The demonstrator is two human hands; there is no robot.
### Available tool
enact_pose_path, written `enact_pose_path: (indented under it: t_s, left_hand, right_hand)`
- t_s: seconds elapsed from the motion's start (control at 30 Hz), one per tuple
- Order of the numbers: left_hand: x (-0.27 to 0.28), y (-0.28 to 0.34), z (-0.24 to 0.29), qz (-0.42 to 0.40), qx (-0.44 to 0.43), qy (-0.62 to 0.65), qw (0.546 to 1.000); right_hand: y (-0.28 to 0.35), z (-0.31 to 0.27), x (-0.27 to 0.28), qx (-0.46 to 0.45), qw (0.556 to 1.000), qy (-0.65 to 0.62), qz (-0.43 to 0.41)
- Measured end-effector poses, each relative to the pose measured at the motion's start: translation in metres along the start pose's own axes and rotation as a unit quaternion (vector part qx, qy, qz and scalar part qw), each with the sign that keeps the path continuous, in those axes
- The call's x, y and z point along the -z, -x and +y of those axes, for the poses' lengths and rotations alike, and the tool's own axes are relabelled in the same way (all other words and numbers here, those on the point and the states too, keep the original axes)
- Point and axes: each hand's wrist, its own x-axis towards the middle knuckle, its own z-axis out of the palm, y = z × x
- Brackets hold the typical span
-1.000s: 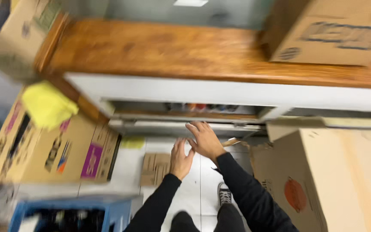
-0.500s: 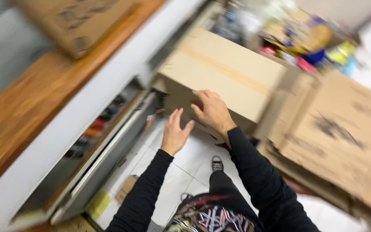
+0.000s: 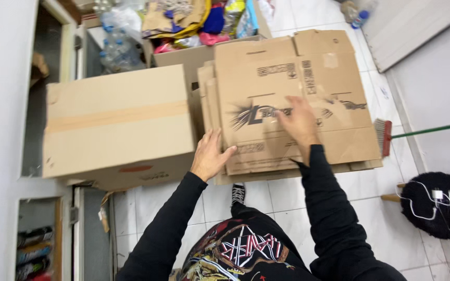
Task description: The person folds cardboard boxes by hand, closing the flaps and securing them to make compact flat-packed or sealed containers.
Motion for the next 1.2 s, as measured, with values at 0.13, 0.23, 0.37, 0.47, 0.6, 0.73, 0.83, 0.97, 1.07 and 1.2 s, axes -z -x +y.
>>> enact_pose_path:
  t_s: [0.13,0.23,0.37,0.47,0.6,0.73,0.83,0.97,1.07,1.2]
  left_hand:
    - [-0.018,-0.064,0.000,-0.033,0.051,0.004,0.998]
    - [-0.029,-0.101,-0.012,-0.021,0.087,0.021,0.996]
    - [-0.051,-0.139,-0.041,0.004,0.152,0.094,0.984]
    - [-0.040,-0.136,-0.017,0.047,0.210,0.145,0.966]
    - [-0.040,-0.128,-0.012,0.083,0.256,0.238,0.933]
    - [-0.012,-0.104,0.012,0.075,0.247,0.237,0.937]
    - [0.014,-0.082,0.031,0.165,0.179,0.335,0.910]
    - [0.027,-0.073,0.000,0.115,0.140,0.538,0.823]
    - [0.036,-0.070,-0.045,0.092,0.070,0.607,0.786]
    - [0.076,-0.049,-0.090,0.067,-0.075,0.676,0.730]
  right_hand:
    - [0.007,0.116,0.032,-0.048,0.991,0.126,0.017]
    - [0.011,0.188,0.040,-0.290,0.953,0.082,-0.032]
    - [0.017,0.239,0.039,-0.349,0.933,0.081,-0.020]
    - [0.018,0.240,0.055,-0.353,0.929,0.106,0.021]
    - [0.020,0.243,0.065,-0.395,0.916,0.060,0.024]
    - [0.014,0.202,0.096,-0.417,0.909,0.003,0.002]
    - [-0.001,0.114,0.139,-0.388,0.920,-0.045,0.009]
    - [-0.006,0.077,0.161,-0.327,0.941,-0.067,0.045]
    - [-0.015,0.048,0.166,-0.235,0.963,-0.085,0.103]
    - [-0.040,-0.040,0.167,-0.145,0.966,-0.185,0.107]
